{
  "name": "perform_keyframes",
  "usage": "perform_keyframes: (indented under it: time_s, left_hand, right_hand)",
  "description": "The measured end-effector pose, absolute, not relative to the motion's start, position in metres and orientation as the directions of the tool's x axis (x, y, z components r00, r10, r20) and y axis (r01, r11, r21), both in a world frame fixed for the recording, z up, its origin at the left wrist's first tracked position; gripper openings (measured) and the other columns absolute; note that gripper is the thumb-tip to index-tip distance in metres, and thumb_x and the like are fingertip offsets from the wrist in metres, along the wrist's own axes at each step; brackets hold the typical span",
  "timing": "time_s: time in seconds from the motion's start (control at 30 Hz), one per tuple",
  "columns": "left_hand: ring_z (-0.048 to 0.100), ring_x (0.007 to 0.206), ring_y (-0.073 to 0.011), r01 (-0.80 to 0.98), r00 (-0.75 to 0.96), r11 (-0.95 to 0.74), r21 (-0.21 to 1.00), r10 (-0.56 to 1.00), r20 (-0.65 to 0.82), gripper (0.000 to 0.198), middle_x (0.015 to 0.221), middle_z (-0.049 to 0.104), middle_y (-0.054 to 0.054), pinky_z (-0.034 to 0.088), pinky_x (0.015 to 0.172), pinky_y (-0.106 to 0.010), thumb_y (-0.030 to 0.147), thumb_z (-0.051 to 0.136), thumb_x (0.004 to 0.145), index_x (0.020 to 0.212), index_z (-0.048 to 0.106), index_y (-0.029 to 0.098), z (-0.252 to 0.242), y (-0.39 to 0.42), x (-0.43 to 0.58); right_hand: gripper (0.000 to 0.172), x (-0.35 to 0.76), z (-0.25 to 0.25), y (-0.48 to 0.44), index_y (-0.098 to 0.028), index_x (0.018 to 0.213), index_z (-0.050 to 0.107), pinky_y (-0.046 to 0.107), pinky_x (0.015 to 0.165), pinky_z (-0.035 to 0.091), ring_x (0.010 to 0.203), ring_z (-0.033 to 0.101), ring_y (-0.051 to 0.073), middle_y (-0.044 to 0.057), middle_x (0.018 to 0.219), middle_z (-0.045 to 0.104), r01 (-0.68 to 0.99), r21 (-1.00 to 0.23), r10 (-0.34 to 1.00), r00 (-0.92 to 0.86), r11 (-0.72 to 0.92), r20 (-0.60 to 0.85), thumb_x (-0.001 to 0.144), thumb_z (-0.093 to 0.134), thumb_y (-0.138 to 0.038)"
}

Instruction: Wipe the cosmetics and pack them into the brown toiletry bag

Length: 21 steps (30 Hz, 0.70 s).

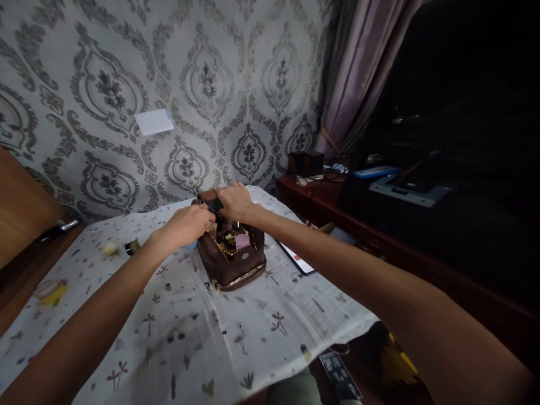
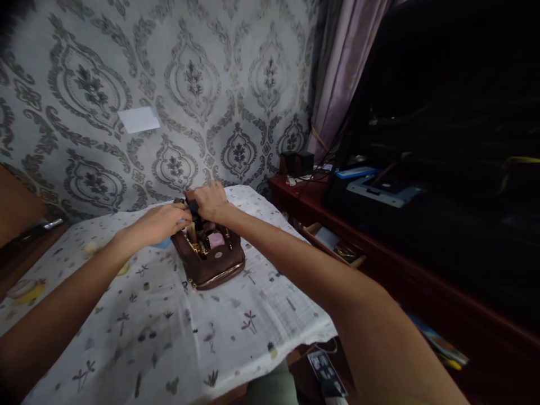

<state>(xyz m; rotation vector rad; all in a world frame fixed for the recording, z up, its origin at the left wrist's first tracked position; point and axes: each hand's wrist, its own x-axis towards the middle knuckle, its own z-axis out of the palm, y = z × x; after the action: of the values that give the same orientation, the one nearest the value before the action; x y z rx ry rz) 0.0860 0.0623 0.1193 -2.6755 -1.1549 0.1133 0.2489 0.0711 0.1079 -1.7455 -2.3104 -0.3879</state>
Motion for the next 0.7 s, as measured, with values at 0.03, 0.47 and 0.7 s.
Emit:
perform_keyframes:
  time_s: [0.03, 0.47, 0.7]
  left_hand:
    - [0.066, 0.094, -0.0233, 0.707, 0.69, -0.667, -0.235, 0.723, 0.021, 0.027, 0.11, 0.069, -0.007, 0.044, 0.065, -0.028, 0.022, 0.047, 0.093, 0.099, 0.074, 0.024, 0.118, 0.063, 0.086]
    - [0.065, 0.104, -0.0274, 0.661, 0.677, -0.65, -0.375, 0.732, -0.074, 0.034, 0.113, 0.063, -0.011, 0.05, 0.077, -0.034, 0.012, 0.044, 0.094, 0.11, 0.072, 0.023, 0.125, 0.057, 0.1]
    - [0.064, 0.101, -0.026, 0.647, 0.704, -0.667, -0.37, 0.709, -0.047, 0.034, 0.119, 0.063, -0.011, 0.05, 0.075, -0.033, 0.012, 0.043, 0.093, 0.108, 0.071, 0.022, 0.12, 0.06, 0.094]
  right_hand:
    - [0.028, 0.248, 0.108, 0.07, -0.017, 0.109, 0.071, 0.04, 0.094, 0.046, 0.118, 0.058, 0.033, 0.015, 0.111, 0.074, 0.965, 0.07, 0.906, -0.261, 0.252, 0.332, 0.084, 0.063, -0.028]
    - [0.036, 0.246, 0.099, 0.077, -0.011, 0.112, 0.072, 0.045, 0.099, 0.041, 0.121, 0.051, 0.036, 0.022, 0.125, 0.063, 0.975, 0.043, 0.946, -0.224, 0.22, 0.236, 0.081, 0.069, -0.03]
    - [0.03, 0.244, 0.083, 0.079, -0.009, 0.11, 0.072, 0.044, 0.102, 0.036, 0.123, 0.046, 0.035, 0.022, 0.124, 0.062, 0.963, 0.104, 0.936, -0.265, 0.247, 0.232, 0.084, 0.064, -0.023]
